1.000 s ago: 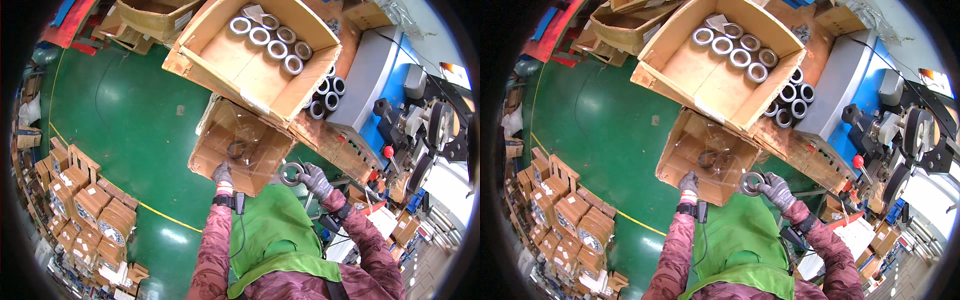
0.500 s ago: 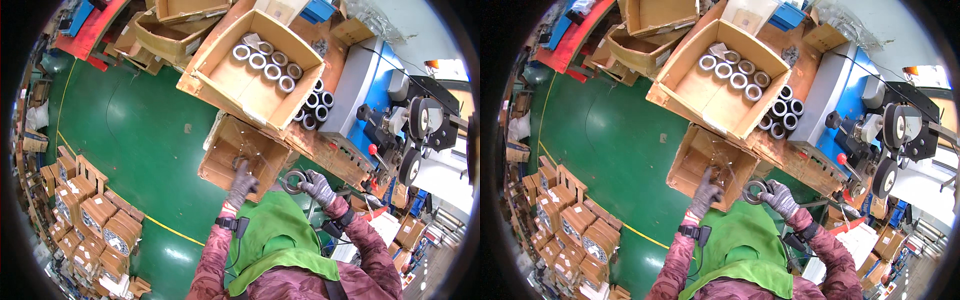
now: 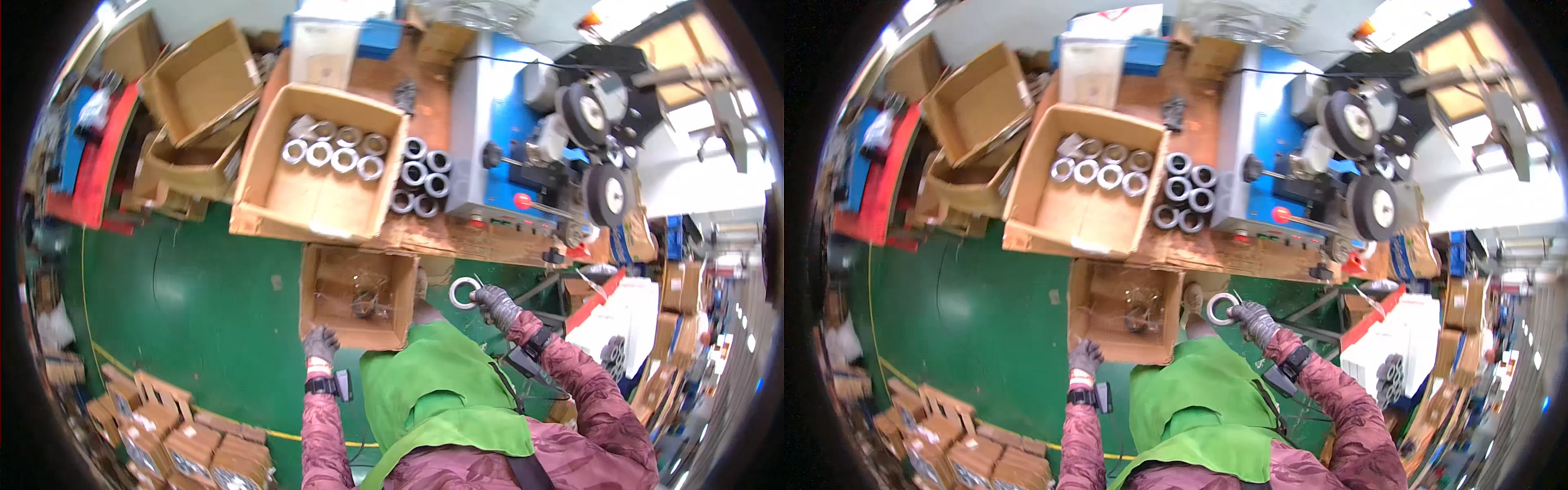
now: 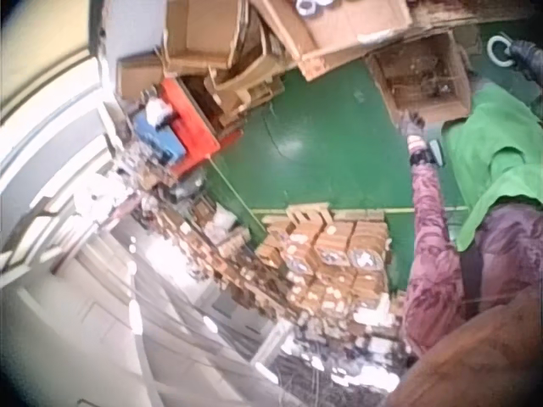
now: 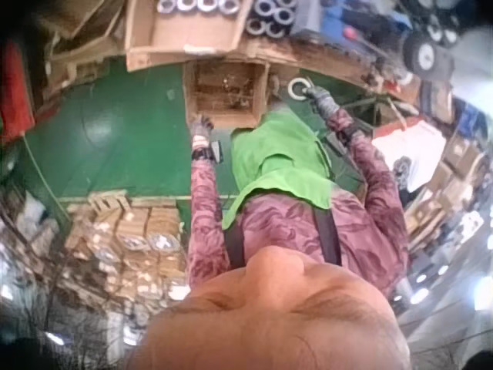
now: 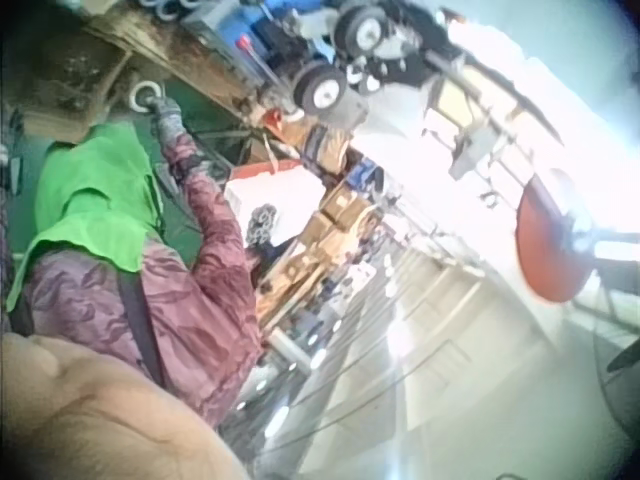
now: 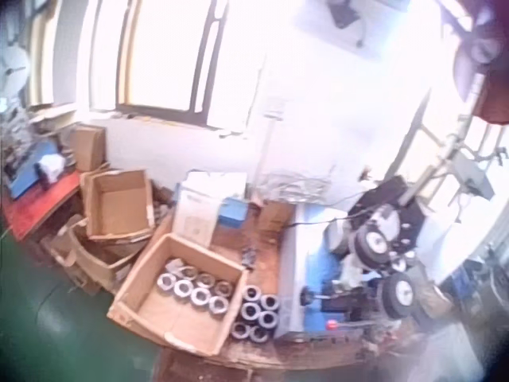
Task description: Operate a specialized machine to apply tape or labels onto metal cylindrical components.
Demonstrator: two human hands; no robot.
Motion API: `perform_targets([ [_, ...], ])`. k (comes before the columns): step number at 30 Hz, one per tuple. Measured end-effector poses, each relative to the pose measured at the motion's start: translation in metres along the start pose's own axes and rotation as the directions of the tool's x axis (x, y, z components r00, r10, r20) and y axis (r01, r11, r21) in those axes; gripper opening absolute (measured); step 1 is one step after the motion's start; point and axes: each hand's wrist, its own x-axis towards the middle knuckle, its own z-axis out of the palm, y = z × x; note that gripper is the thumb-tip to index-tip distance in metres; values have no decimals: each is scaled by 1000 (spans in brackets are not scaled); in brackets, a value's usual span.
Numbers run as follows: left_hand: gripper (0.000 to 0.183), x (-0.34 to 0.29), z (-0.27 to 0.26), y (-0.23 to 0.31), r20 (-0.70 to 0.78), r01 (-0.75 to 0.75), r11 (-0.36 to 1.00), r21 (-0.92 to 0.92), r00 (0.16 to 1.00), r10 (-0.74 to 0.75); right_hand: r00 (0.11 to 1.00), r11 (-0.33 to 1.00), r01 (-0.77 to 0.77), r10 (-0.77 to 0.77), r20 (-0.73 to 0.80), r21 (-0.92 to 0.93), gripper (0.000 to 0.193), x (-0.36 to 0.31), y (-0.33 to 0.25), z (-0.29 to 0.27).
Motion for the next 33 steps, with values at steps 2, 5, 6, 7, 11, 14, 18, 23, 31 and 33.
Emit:
perform_targets([
  [2, 14, 13, -1, -9, -307, -84, 968, 236, 939, 156, 957, 970, -223, 237, -166, 98, 23, 9, 32, -39],
  [5, 18, 26, 12, -22, -393, -108, 973, 204, 901, 182, 898, 883, -234, 357, -258, 407, 25, 8, 93, -109],
  [6, 20, 27, 11, -24, -360, -71, 981, 182, 924, 133, 878, 831, -220, 397, -269, 511, 27, 10, 115, -130],
  [7, 24, 31, 22, -32, -409, -23, 952, 304, 899, 153, 819, 831, -201, 432, -376, 519, 28, 25, 152, -155],
  [11, 21, 17, 49, -56, -402, 191, 604, 774, 885, 236, 774, 883, -218, 416, -477, 416, 30, 14, 173, -199],
  [14, 27, 11, 64, -63, -511, 303, 559, 772, 819, 262, 801, 915, -219, 367, -473, 339, 34, 50, 211, -245],
  [18, 26, -9, 113, -97, -408, 110, 581, 806, 815, 412, 885, 883, -190, 343, -314, 429, 41, 136, 278, -305],
  [23, 32, -49, 207, -162, -291, 14, 532, 846, 849, 441, 766, 931, -191, 340, -546, 312, 49, 184, 277, -358],
  [31, 46, -101, 210, -205, -218, -73, 539, 839, 862, 457, 796, 989, -147, 139, -589, 36, 46, 195, 238, -384],
  [33, 27, -101, 242, -217, -147, -40, 504, 863, 934, 326, 747, 986, -120, 13, -665, -115, 43, 201, 260, -405],
])
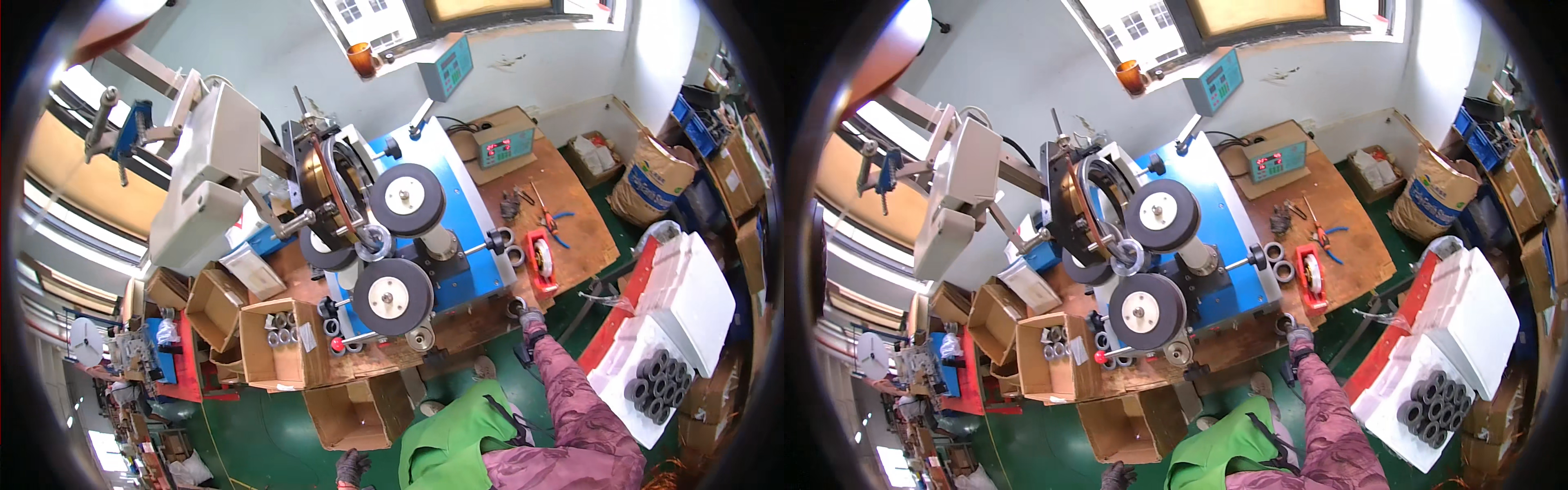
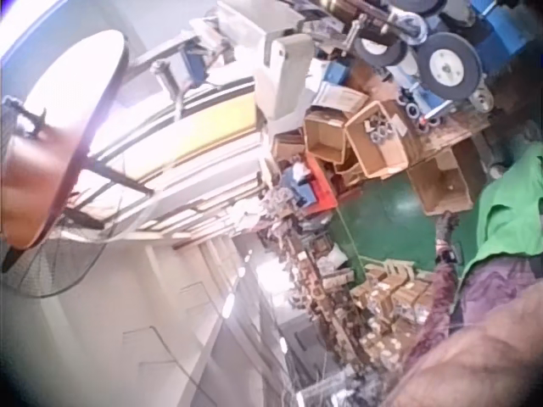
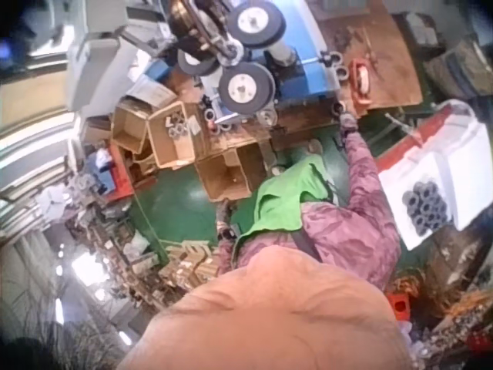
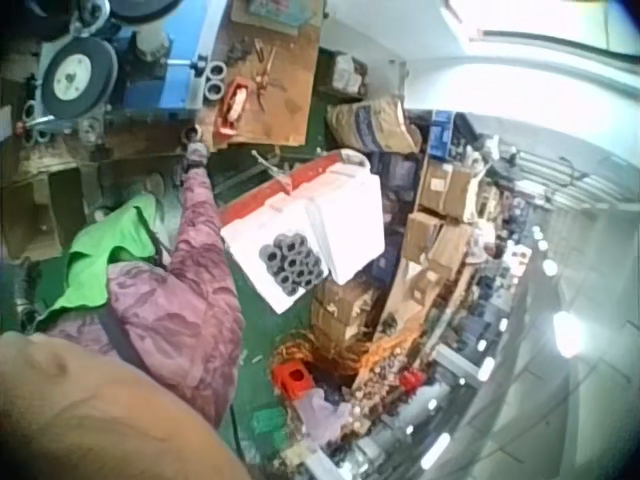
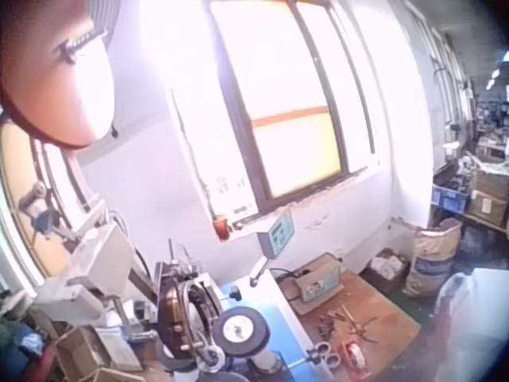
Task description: Operate a specialized machine to apply tape or labels onto metal cylindrical components.
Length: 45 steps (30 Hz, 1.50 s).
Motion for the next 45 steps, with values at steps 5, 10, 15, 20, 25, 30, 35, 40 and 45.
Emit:
perform_targets([
  [5, 43, 16, 25, -8, -159, 7, 1000, -15, 987, -10, 1000, 999, 2, -1, -15, 53, 39, 15, 13, -7],
  [10, 42, 13, 44, -3, -211, 42, 999, 24, 977, -36, 988, 988, 153, -154, -26, -35, 42, -48, -55, -34],
  [15, 42, 8, 66, 15, -133, 9, 998, 59, 991, -1, 857, 843, 455, -328, 398, -287, 44, -62, -80, -12],
  [20, 42, 0, 68, 11, -201, 36, 996, 77, 979, -20, 778, 725, 582, -364, 513, -368, 51, -43, -101, 17],
  [25, 43, 2, 61, -21, -185, 43, 997, 68, 982, -29, 753, 645, 624, -344, 562, -442, 54, -25, -109, 31],
  [30, 42, 9, 66, -38, -141, 58, 996, 60, 989, -49, 798, 550, 603, -402, 449, -578, 58, -18, -103, 43],
  [35, 30, -17, 112, 3, -109, -4, 987, 159, 994, 22, 782, 535, 621, -382, 492, -573, 63, -35, -100, 21],
  [40, 38, 50, 70, -23, -83, 83, 991, 101, 994, -75, 720, 490, 693, -515, 465, -529, 50, -64, -95, -13],
  [45, 38, 80, 64, -14, 50, 27, 986, 167, 998, -36, 770, 646, 638, -560, 307, -420, 36, -94, -83, -49],
])
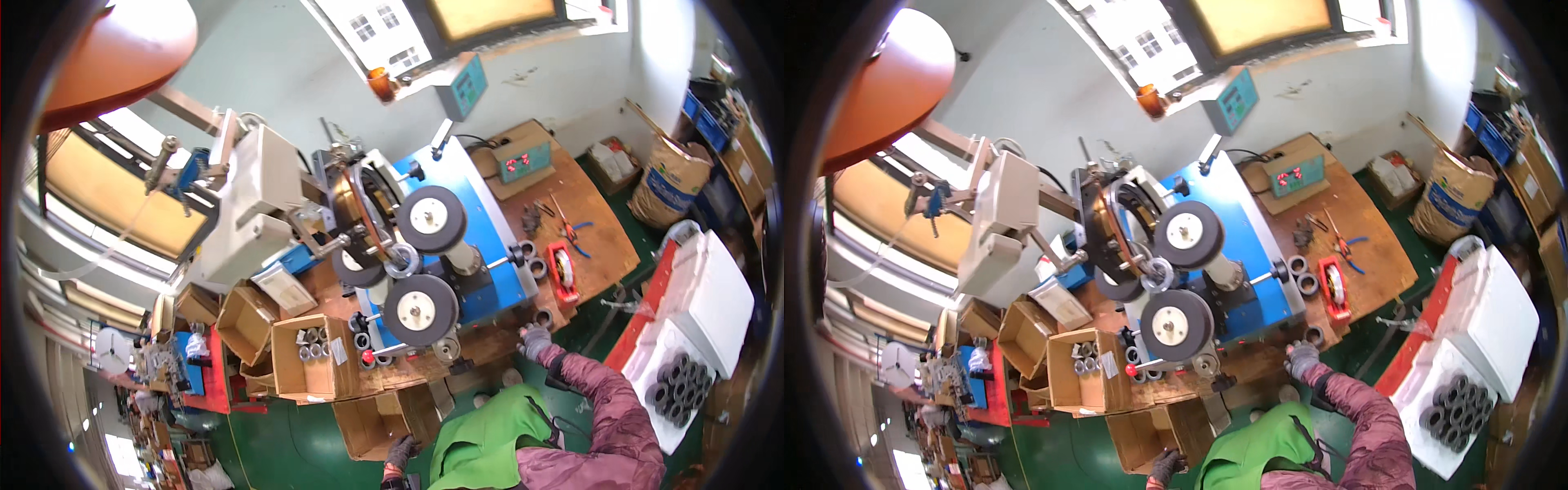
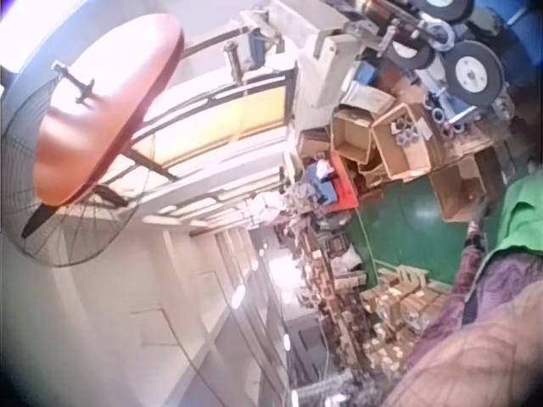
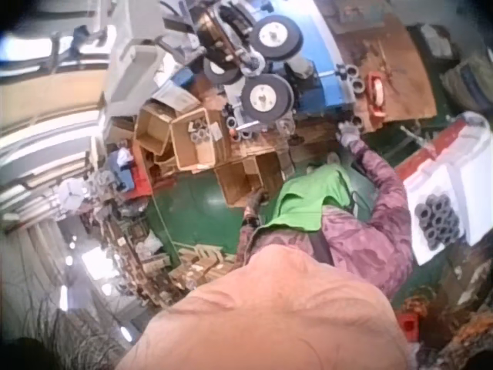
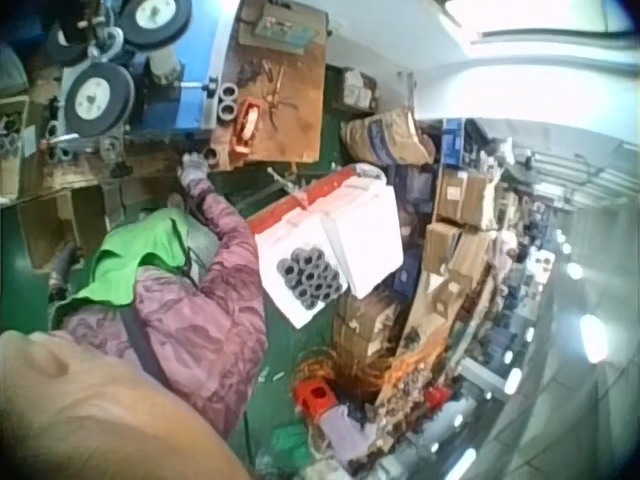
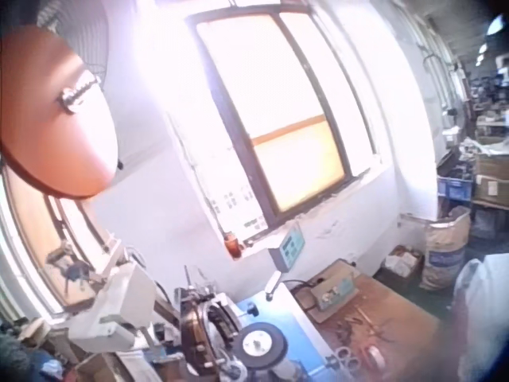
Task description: Operate a specialized machine to apply tape or labels onto metal cylindrical components.
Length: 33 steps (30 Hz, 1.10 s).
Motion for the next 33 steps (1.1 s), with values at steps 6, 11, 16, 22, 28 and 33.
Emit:
perform_targets([
  [6, 38, -18, 5, 23, 11, 56, 994, 97, 998, -57, 993, 947, -103, 114, -18, 304, 37, -46, 0, 4],
  [11, 33, 13, -47, -9, 11, 41, 975, 217, 999, -44, 995, 845, -88, 44, 94, 528, 29, -75, -8, 30],
  [16, 35, 2, -66, -6, -51, 150, 954, 260, 989, -142, 989, 792, -84, -5, 144, 605, 27, -75, -10, 57],
  [22, 31, -7, 22, 58, -73, 225, 918, 326, 974, -213, 986, 781, -88, -21, 168, 618, 30, -60, 26, 54],
  [28, 37, -6, 116, 112, 167, -122, 927, 354, 984, 66, 968, 720, -246, 153, 197, 649, 29, -62, 70, 43],
  [33, 37, -21, 136, 110, 268, -155, 932, 328, 961, 66, 966, 727, -256, 171, 192, 638, 29, -75, 65, 42],
])
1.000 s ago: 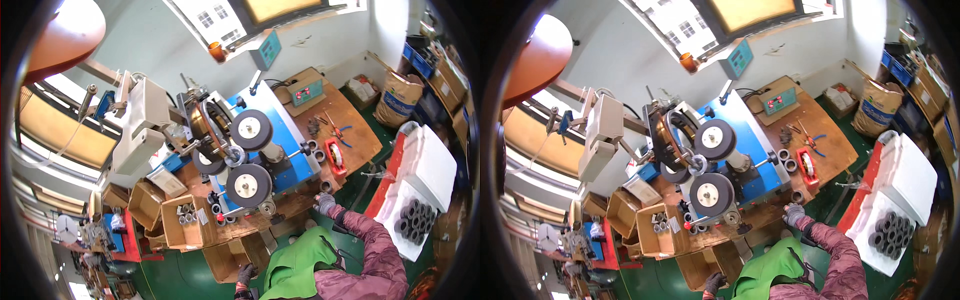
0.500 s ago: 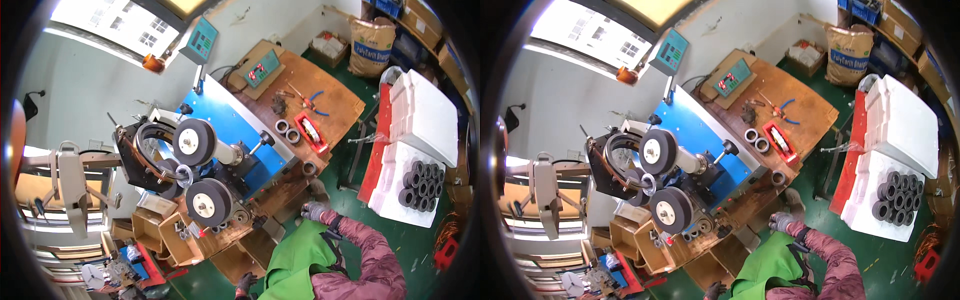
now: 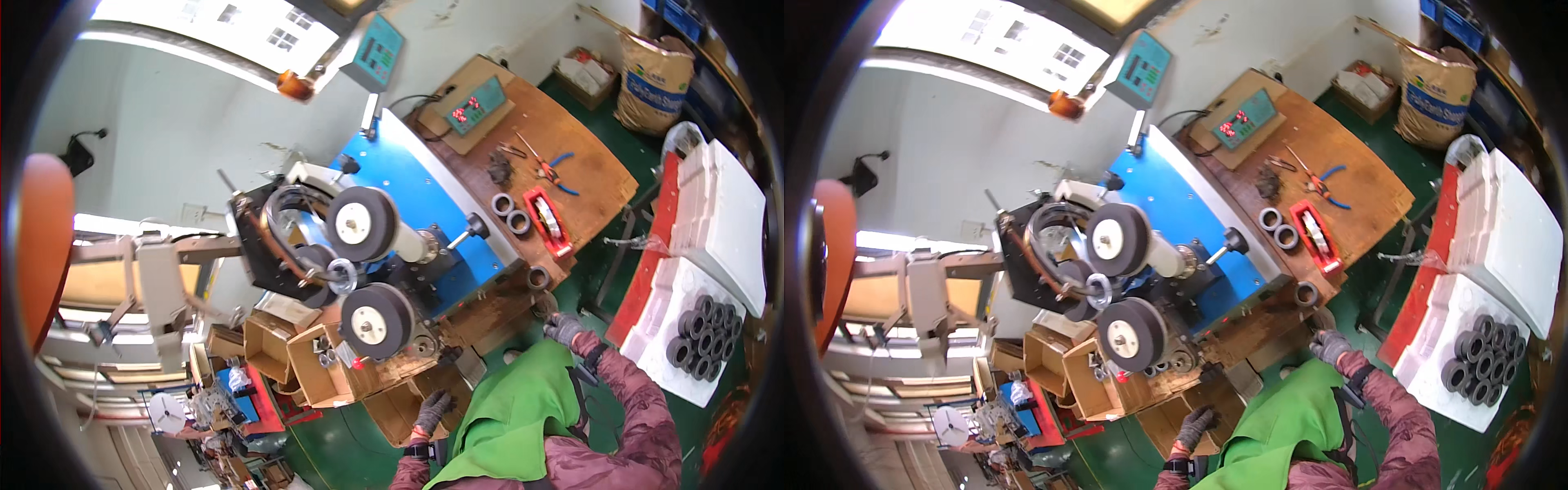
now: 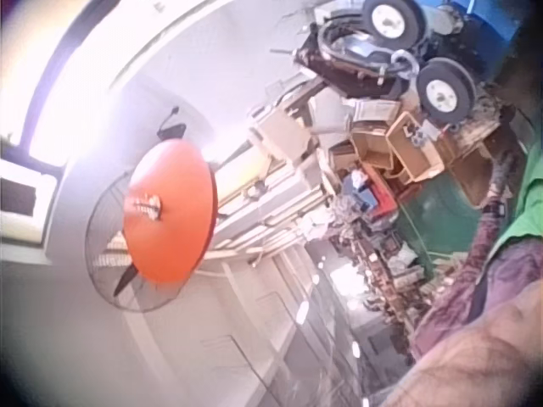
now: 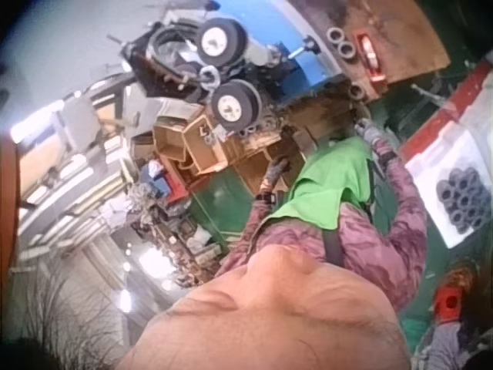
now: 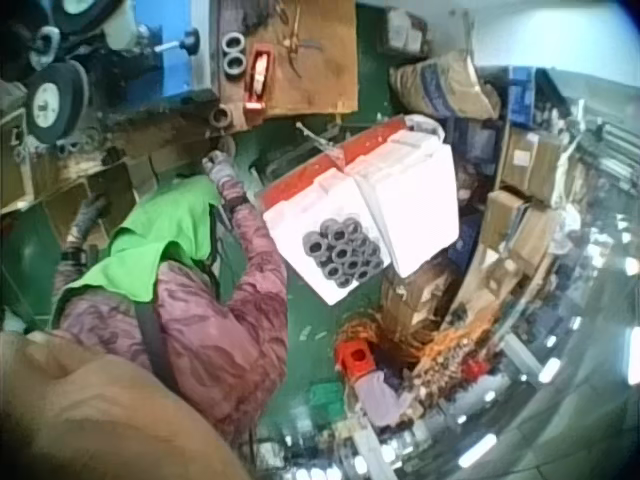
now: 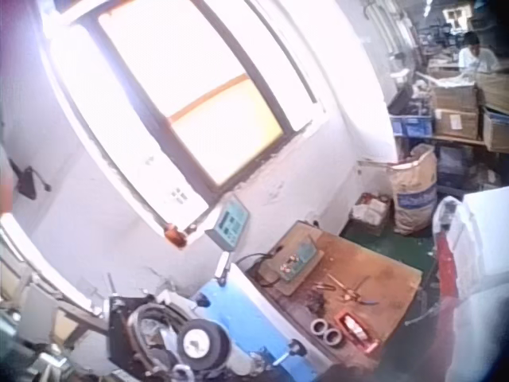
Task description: Operate a specialized machine to apply tape or labels onto metal cylindrical components.
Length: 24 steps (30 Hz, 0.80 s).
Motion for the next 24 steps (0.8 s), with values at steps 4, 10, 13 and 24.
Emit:
perform_targets([
  [4, 40, -3, -23, -45, -13, 45, 999, 0, 999, -45, 997, 997, 71, -71, 15, 0, 27, -5, -6, 19],
  [10, 37, -15, -50, -94, -126, 148, 989, -23, 981, -150, 983, 986, 155, -147, 114, -68, 27, -17, -37, 16],
  [13, 34, -14, -62, -115, -164, 168, 985, -49, 971, -174, 985, 981, 143, -128, 111, -131, 26, -26, -52, 11],
  [24, 28, -6, -80, -158, -178, 148, 975, -165, 968, -177, 970, 937, 234, -209, 121, -260, 29, -53, -99, 13],
])
